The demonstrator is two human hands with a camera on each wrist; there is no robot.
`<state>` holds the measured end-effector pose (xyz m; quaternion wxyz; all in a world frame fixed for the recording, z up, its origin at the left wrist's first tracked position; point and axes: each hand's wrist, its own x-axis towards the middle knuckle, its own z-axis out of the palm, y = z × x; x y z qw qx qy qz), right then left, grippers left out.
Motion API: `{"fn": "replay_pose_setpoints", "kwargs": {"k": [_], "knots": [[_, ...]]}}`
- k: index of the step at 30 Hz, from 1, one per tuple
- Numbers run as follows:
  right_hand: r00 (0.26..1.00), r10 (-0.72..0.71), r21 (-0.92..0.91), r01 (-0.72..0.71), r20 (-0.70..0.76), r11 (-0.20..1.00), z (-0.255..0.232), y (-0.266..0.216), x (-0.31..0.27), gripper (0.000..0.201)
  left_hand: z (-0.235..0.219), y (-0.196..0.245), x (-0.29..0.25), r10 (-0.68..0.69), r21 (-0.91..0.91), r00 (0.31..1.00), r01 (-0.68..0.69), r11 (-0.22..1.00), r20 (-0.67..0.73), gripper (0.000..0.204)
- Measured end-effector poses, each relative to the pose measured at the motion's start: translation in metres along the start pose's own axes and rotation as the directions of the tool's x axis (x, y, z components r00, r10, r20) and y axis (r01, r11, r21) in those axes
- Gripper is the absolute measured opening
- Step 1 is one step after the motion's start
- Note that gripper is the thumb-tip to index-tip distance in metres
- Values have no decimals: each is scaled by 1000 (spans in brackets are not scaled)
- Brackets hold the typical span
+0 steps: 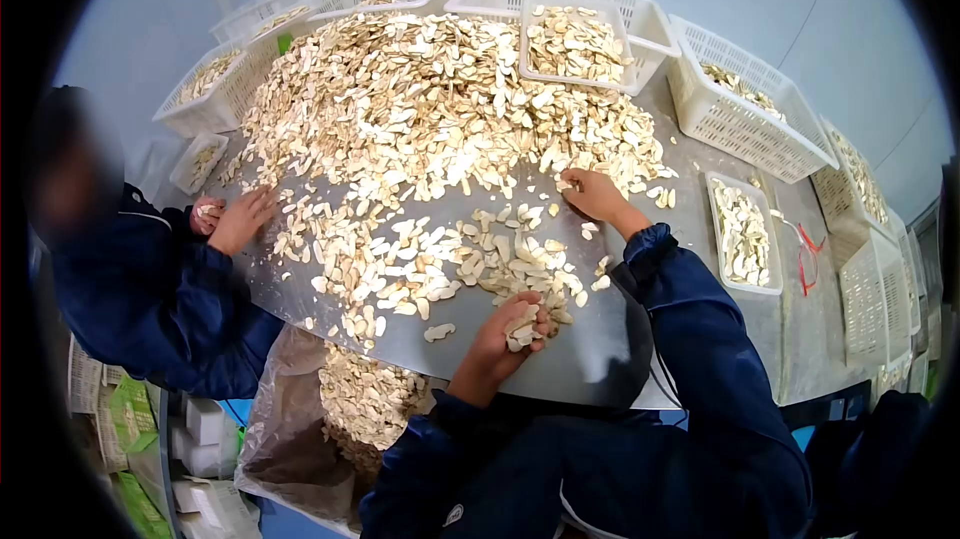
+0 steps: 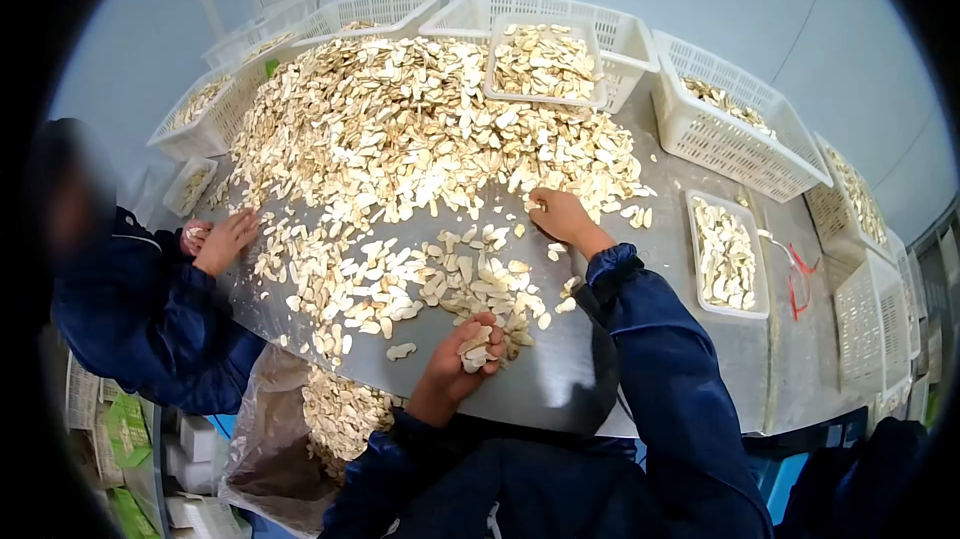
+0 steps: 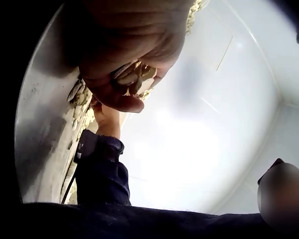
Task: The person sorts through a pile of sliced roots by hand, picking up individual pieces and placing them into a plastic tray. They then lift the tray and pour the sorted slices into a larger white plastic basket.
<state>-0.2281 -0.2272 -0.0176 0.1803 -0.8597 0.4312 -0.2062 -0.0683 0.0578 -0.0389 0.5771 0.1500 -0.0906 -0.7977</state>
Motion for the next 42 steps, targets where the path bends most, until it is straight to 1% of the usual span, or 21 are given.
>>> {"fn": "replay_pose_setpoints", "kwargs": {"k": [1, 2, 3, 4, 7, 8, 11, 12, 13, 14, 15, 16, 19, 20, 23, 26, 29, 33, 36, 39, 42], "knots": [[989, 54, 68, -64, 138, 996, -2, -5, -2, 31, 1, 1, -1, 1, 3, 1000, -1, 1000, -7, 23], [956, 96, 124, -134, 276, 983, -7, -9, -5, 31, -1, 2, -1, -5, 3, 1000, 5, 1000, -10, 23], [902, 126, 166, -210, 412, 963, -13, -16, -9, 32, -3, 1, 0, -10, 0, 1000, 10, 1000, -12, 23], [893, 147, 154, -231, 425, 961, -16, -23, -13, 34, -5, 0, 2, -16, -6, 1000, 16, 1000, -12, 23], [980, 92, 269, -139, 179, 953, -22, -5, -22, 37, -2, -2, 1, 11, 40, 1000, -10, 999, -29, 23], [996, 85, 355, -76, -10, 932, -19, 7, -23, 40, -3, -3, 1, 8, 31, 1000, -8, 999, -20, 23], [944, 257, 81, -246, -207, 966, -35, 33, -17, 41, -4, -2, 3, 6, 18, 1000, -6, 1000, 5, 23], [944, 225, 14, -229, -239, 973, -38, 31, -18, 40, -5, -1, 2, 4, 15, 1000, -4, 1000, 10, 23], [949, 306, 127, -295, -72, 947, -43, 30, -20, 40, -5, -1, 2, 3, 13, 1000, -4, 1000, 14, 23], [927, 359, 225, -374, 106, 900, -51, 30, -23, 40, -5, -1, 2, 5, 14, 1000, -5, 1000, 12, 23], [878, 383, 302, -462, 286, 834, -56, 26, -27, 40, -4, -1, 2, 5, 15, 1000, -6, 1000, 9, 23], [852, 352, 484, -513, 387, 709, -58, 27, -30, 38, -4, -1, 2, 5, 14, 1000, -5, 1000, 5, 23], [903, 377, 407, -429, 205, 806, -61, 11, -40, 38, -2, -1, 1, 7, 31, 1000, -7, 999, -8, 23], [953, 268, 350, -301, 142, 887, -58, 16, -41, 31, -3, -2, 1, 2, 25, 1000, -2, 1000, -6, 25], [988, 95, 197, -117, 119, 973, -47, 16, -42, 23, -7, -1, 3, -6, 11, 1000, 6, 1000, 7, 26], [965, 42, 257, -111, 260, 960, -42, -15, -45, 21, -8, -1, 3, -6, -3, 1000, 6, 1000, 18, 26], [978, -22, 86, 4, 208, 996, -40, -43, -45, 26, -5, -1, 2, -4, -3, 1000, 4, 1000, 8, 26], [987, -91, -47, 98, 133, 994, -27, -40, -42, 25, -4, 1, 1, -14, 17, 1000, 14, 1000, 4, 25], [983, -29, -91, 46, 182, 995, -22, -27, -38, 23, -5, 0, 1, -7, 31, 1000, 7, 1000, 5, 25], [977, 26, -14, -24, 213, 1000, -32, -21, -42, 22, -5, 0, 2, -9, 34, 1000, 10, 999, -18, 25], [980, 54, -41, -47, 193, 998, -40, -23, -42, 24, -2, 0, 2, -14, 43, 1000, 15, 999, -23, 25]]}}
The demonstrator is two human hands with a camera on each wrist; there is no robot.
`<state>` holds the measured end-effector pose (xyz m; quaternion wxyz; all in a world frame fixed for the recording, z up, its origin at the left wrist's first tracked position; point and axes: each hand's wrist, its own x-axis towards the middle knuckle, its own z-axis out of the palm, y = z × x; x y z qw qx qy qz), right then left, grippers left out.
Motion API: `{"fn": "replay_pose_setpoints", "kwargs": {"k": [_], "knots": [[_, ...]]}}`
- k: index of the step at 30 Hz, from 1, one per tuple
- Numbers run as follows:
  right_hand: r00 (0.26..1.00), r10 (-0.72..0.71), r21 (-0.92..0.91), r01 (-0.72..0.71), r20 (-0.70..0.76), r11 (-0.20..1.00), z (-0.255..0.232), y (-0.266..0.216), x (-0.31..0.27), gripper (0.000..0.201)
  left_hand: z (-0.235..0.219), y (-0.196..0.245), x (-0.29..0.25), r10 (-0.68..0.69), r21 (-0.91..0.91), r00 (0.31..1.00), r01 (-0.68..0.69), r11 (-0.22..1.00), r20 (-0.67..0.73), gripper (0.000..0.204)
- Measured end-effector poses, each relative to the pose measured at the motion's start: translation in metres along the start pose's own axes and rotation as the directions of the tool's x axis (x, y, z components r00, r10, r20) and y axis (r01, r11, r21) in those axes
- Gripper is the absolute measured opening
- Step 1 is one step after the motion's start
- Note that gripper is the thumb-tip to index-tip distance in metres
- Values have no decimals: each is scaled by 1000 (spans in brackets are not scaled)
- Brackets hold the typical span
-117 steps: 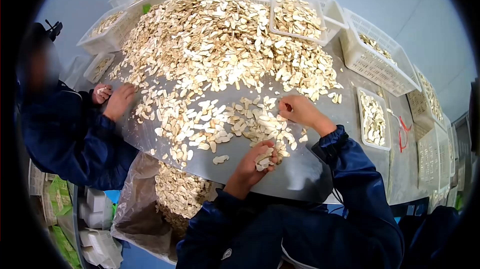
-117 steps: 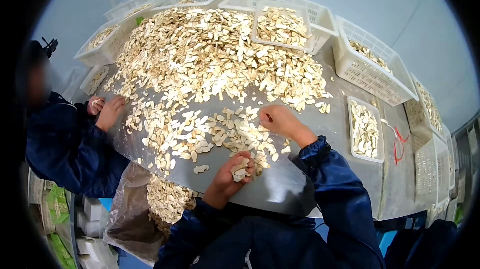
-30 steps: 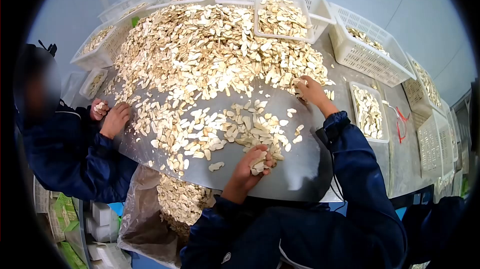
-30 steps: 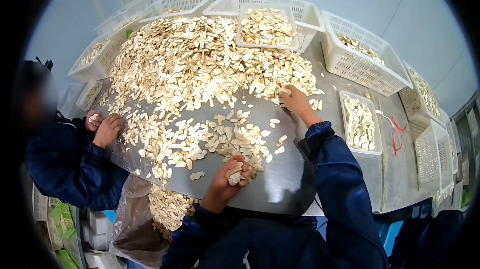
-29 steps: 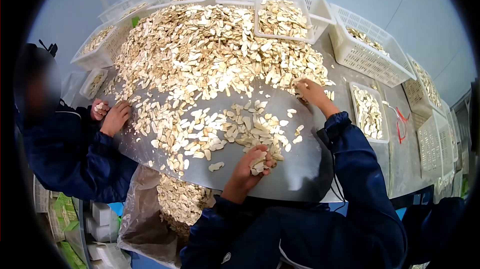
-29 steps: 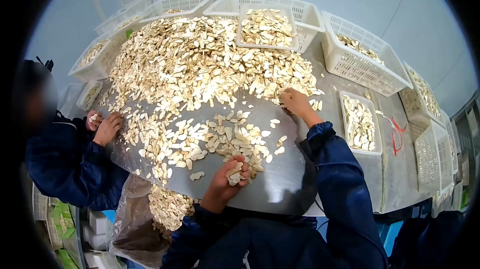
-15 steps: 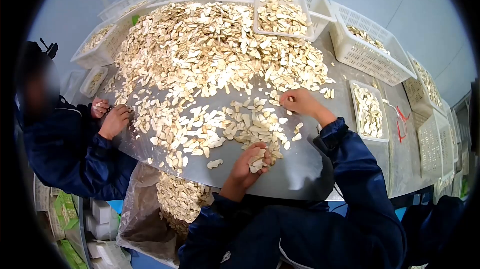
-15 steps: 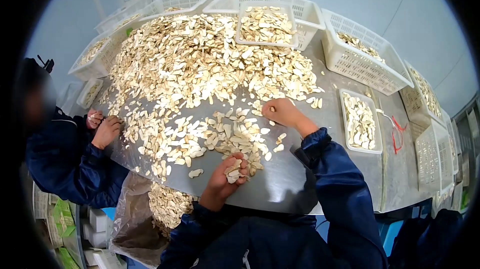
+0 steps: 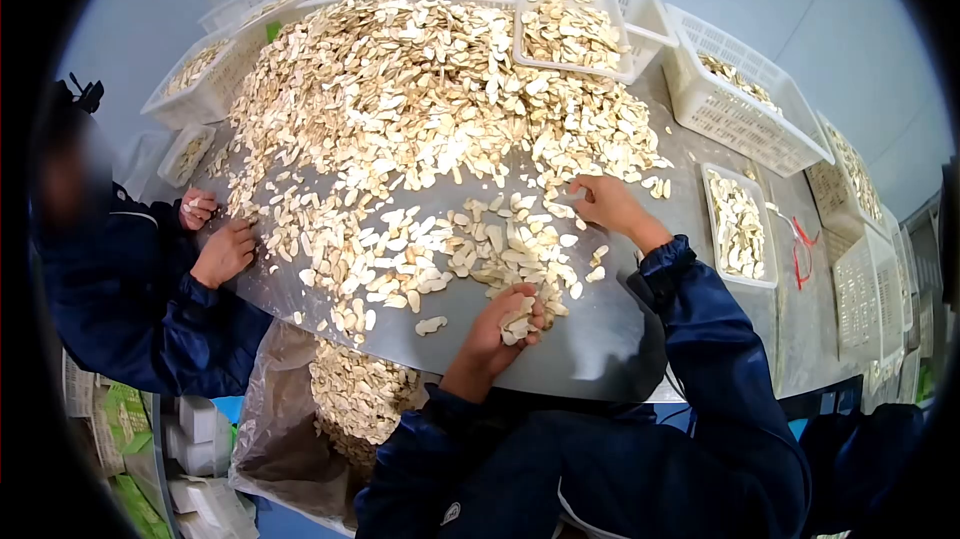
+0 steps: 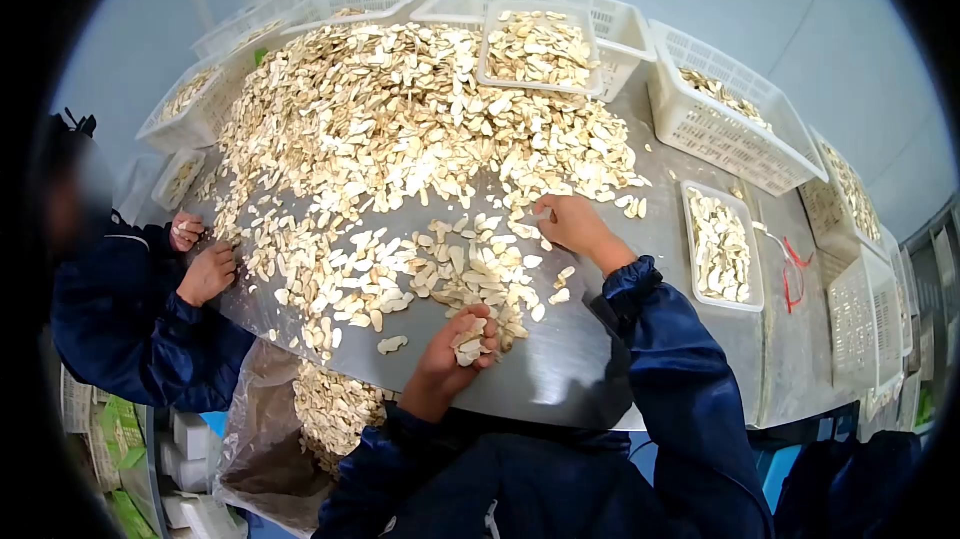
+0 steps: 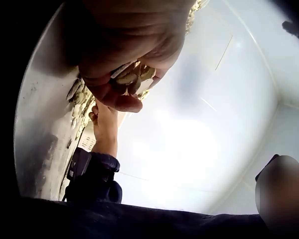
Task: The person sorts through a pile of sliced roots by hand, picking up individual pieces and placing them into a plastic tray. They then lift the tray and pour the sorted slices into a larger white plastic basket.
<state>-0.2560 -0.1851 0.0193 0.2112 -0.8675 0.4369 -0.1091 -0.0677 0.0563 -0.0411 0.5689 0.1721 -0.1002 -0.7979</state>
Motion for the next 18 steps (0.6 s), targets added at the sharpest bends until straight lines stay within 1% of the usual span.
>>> {"fn": "replay_pose_setpoints", "kwargs": {"k": [3, 6, 9, 12, 13, 14, 15, 18], "knots": [[998, -8, 86, 3, 60, 996, 2, -8, -4, 27, 0, 1, 0, -1, 1, 1000, 1, 1000, 15, 25], [990, -127, 90, 121, 64, 989, 9, -15, -8, 29, -2, -1, 0, 5, -8, 1000, -5, 1000, 30, 26], [991, -129, 25, 128, 20, 991, 16, -21, -9, 29, 1, -1, 0, 16, -44, 999, -14, 999, 39, 26], [982, -184, -41, 183, -37, 982, 17, -27, -12, 27, 2, -1, 0, 16, -53, 1000, -15, 998, 27, 25], [959, -269, -72, 263, -91, 962, 22, -21, -11, 26, 2, -1, 0, 16, -49, 1000, -15, 999, 21, 25], [925, -352, -108, 340, -141, 934, 32, -11, -7, 26, 2, -1, 0, 15, -45, 1000, -14, 999, 26, 25], [881, -435, -147, 412, -187, 899, 34, -12, -6, 25, 1, 0, 0, 15, -41, 999, -13, 999, 30, 25], [896, -416, -200, 383, -157, 902, 35, -16, -5, 21, 1, 1, -1, 15, -37, 1000, -14, 999, 27, 25]]}}
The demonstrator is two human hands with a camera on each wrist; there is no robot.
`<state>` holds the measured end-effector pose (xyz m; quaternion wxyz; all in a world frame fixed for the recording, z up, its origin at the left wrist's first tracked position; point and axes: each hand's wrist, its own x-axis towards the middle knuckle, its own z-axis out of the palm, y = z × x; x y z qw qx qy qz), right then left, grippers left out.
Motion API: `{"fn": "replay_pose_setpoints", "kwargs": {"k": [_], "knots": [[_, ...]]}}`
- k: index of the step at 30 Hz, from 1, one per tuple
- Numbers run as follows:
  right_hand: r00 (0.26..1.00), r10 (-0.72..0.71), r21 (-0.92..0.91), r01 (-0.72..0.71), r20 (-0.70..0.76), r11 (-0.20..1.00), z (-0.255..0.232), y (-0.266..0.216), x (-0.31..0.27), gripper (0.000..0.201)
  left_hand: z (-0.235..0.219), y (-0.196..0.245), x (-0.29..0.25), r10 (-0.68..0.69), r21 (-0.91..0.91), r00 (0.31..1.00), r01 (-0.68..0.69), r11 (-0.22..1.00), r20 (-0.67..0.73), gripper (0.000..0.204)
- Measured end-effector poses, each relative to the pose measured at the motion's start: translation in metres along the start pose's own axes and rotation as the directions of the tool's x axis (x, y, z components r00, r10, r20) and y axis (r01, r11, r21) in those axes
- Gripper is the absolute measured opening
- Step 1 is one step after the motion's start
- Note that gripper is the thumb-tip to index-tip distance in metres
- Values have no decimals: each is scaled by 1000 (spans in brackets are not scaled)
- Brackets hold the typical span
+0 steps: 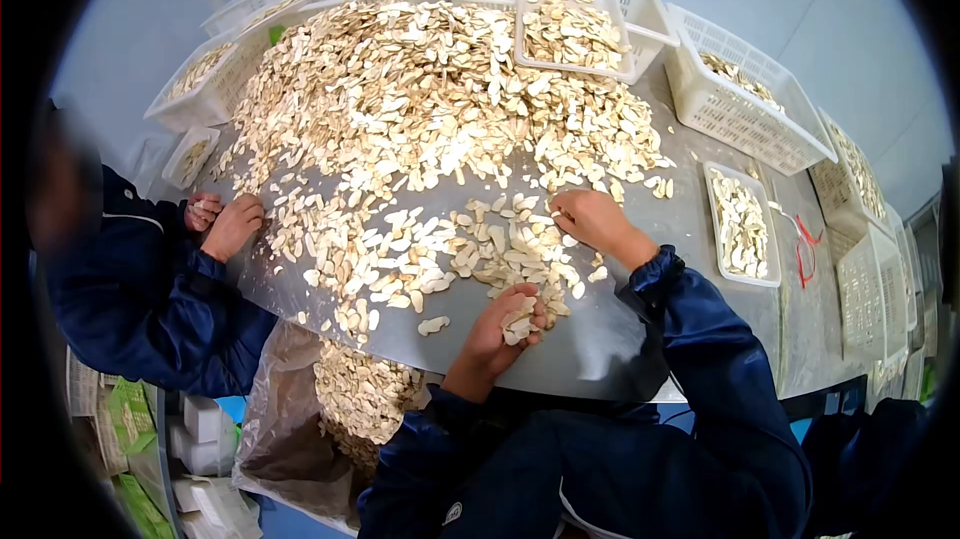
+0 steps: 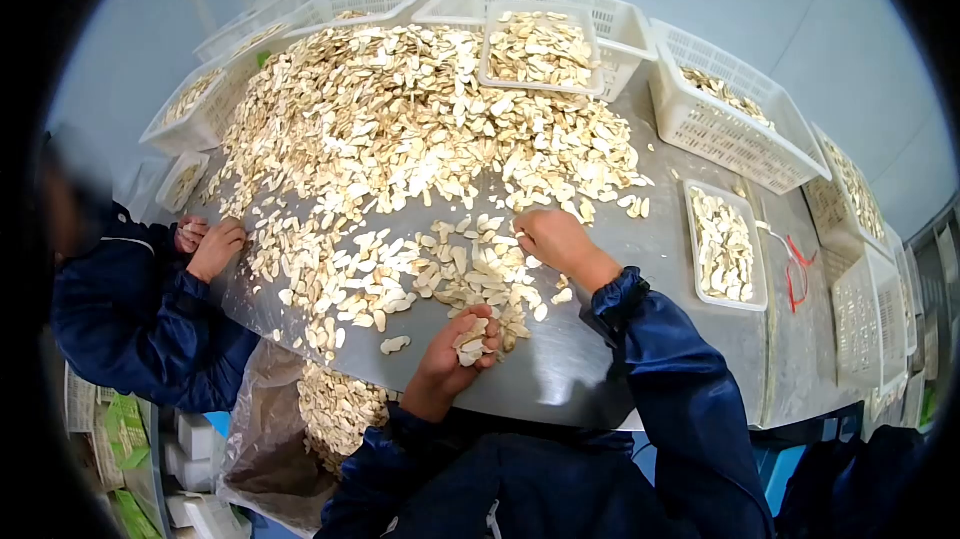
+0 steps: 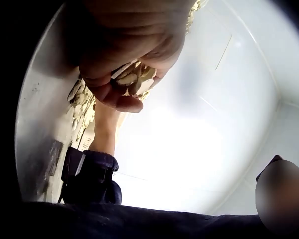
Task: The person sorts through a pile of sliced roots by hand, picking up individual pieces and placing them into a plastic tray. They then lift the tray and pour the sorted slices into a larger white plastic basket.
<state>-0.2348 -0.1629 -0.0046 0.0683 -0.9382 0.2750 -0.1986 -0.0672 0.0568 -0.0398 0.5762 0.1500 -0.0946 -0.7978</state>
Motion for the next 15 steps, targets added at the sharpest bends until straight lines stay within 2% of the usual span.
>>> {"fn": "replay_pose_setpoints", "kwargs": {"k": [3, 4, 6, 9, 12, 15], "knots": [[986, 107, 111, -121, 125, 986, -14, -10, 1, 18, 2, 0, -1, -2, 5, 1000, 2, 1000, -12, 25], [958, 127, 196, -180, 256, 964, -22, -11, 2, 19, 2, 0, -1, -3, 7, 1000, 3, 1000, -18, 25], [853, 121, 332, -323, 508, 886, -38, -3, 4, 20, 1, 0, -1, 1, 3, 1000, -1, 1000, -2, 25], [868, 283, 264, -409, 408, 874, -37, 6, 4, 23, 0, -1, 0, 6, 2, 1000, -6, 1000, 3, 25], [897, 356, 79, -388, 263, 918, -37, -2, 6, 24, 2, -1, 0, -1, 8, 1000, 1, 1000, -11, 25], [955, 257, -65, -250, 144, 966, -22, -1, 3, 25, 0, 0, -1, -6, 24, 1000, 7, 1000, -17, 24]]}}
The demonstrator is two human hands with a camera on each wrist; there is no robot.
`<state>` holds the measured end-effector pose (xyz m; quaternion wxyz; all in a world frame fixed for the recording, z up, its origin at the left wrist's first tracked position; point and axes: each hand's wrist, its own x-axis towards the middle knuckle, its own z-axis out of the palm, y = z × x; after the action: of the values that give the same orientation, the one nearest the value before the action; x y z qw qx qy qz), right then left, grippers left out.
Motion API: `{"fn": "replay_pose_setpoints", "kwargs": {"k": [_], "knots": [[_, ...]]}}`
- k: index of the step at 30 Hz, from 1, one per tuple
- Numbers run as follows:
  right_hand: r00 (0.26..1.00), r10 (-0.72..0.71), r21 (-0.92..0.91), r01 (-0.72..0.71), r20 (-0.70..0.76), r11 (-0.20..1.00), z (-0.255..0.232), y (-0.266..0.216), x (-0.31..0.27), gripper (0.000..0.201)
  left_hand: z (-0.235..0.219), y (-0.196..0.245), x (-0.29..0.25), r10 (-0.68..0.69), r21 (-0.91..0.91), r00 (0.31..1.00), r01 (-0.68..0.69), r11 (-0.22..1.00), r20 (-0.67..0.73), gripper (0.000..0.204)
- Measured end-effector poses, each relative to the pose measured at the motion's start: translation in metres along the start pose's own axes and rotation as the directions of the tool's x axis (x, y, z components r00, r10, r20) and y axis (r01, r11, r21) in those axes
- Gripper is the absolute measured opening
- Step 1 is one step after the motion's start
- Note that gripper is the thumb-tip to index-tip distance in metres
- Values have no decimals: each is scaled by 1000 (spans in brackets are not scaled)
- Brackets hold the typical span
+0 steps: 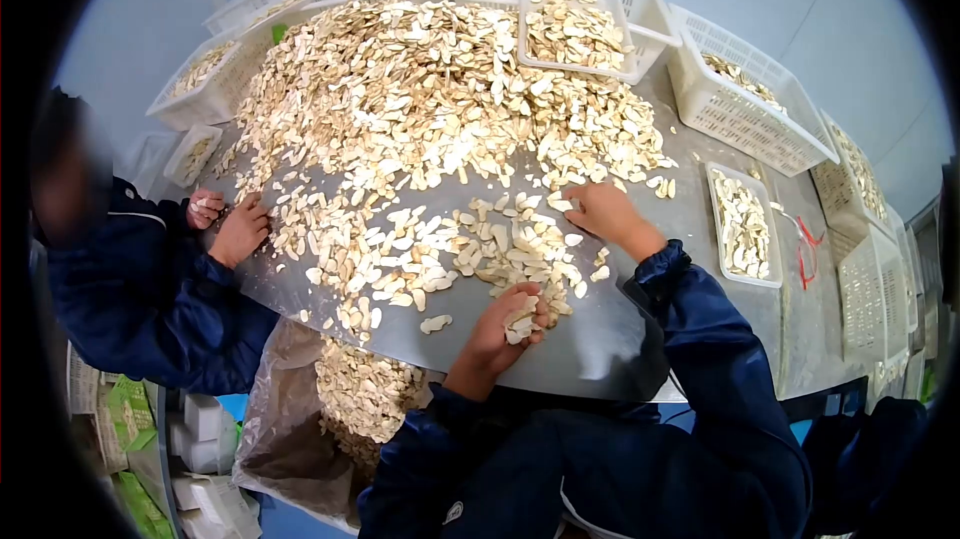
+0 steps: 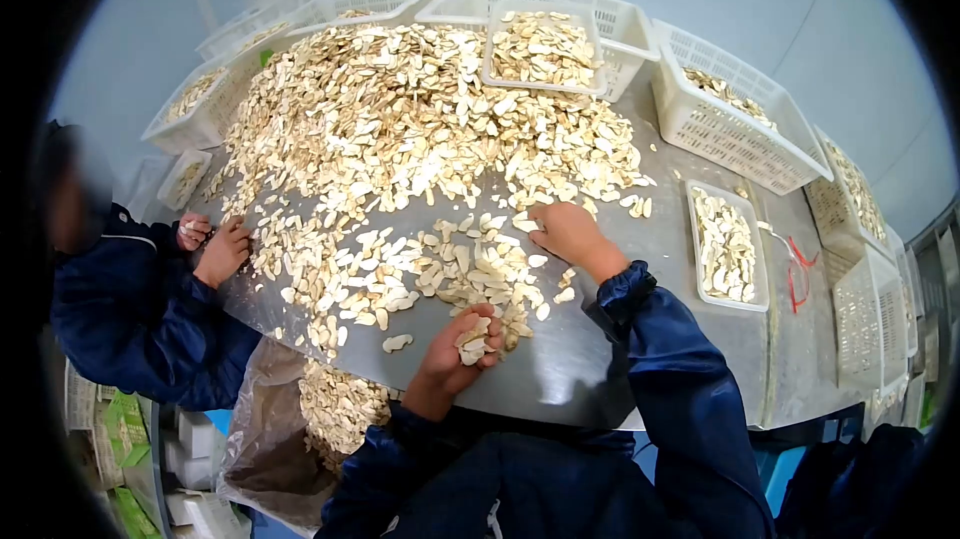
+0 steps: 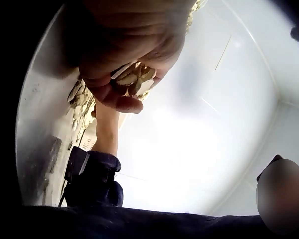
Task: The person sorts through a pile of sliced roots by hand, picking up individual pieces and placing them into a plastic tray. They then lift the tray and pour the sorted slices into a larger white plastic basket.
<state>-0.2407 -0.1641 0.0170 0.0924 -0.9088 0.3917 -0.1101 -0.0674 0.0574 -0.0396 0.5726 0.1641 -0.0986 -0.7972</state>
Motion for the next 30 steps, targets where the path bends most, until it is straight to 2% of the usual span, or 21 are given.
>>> {"fn": "replay_pose_setpoints", "kwargs": {"k": [6, 8, 9, 10, 11, 12, 13, 16, 19, 21, 22, 25, 28, 30], "knots": [[999, -53, -64, 52, -14, 997, 7, 4, 2, 21, -1, -1, 0, -5, -14, 1000, 5, 1000, -11, 24], [995, 32, 303, -60, 96, 951, 4, 3, -2, 17, -2, -1, 1, -1, -25, 1000, 1, 1000, 0, 24], [985, 53, 467, -124, 163, 875, -1, -2, -3, 18, -2, -1, 1, 2, -27, 1000, -2, 1000, 6, 24], [951, 92, 657, -273, 296, 703, -7, -5, -3, 20, -2, 0, 0, 6, -30, 1000, -6, 1000, 11, 25], [898, 93, 775, -420, 430, 473, -14, -8, -3, 23, -1, 0, 0, 7, -33, 1000, -6, 999, 16, 25], [832, 57, 809, -550, 552, 206, -21, -11, -4, 27, 1, 1, 0, 5, -36, 1000, -4, 999, 21, 25], [817, 8, 811, -574, 577, 114, -25, -11, -6, 31, 2, 1, -1, 1, -37, 1000, 0, 999, 28, 25], [823, 1, 820, -566, 568, 85, -30, -11, -9, 36, 3, 0, 0, -4, -27, 1000, 4, 1000, -6, 25], [842, 163, 823, -538, 515, 181, -25, 2, -3, 33, 4, 1, 0, -6, -20, 1000, 6, 1000, -16, 25], [957, 211, 802, -282, 198, 526, 2, 16, -1, 30, 3, 1, 0, -2, -20, 1000, 2, 1000, 1, 25], [982, 187, 720, -152, 30, 678, 7, 15, -2, 31, 2, 1, 0, -1, -21, 1000, 1, 1000, 9, 25], [988, 125, 351, -148, 86, 925, -2, 7, -11, 29, -1, 0, 1, 0, -28, 1000, 0, 1000, 14, 25], [998, 45, 235, -56, 50, 970, 10, 10, -10, 28, 0, 0, 0, 7, -36, 1000, -7, 999, 15, 26], [996, 48, 300, -68, 74, 952, 14, 13, -9, 22, -2, -1, 0, 10, -18, 1000, -10, 1000, 17, 26]]}}
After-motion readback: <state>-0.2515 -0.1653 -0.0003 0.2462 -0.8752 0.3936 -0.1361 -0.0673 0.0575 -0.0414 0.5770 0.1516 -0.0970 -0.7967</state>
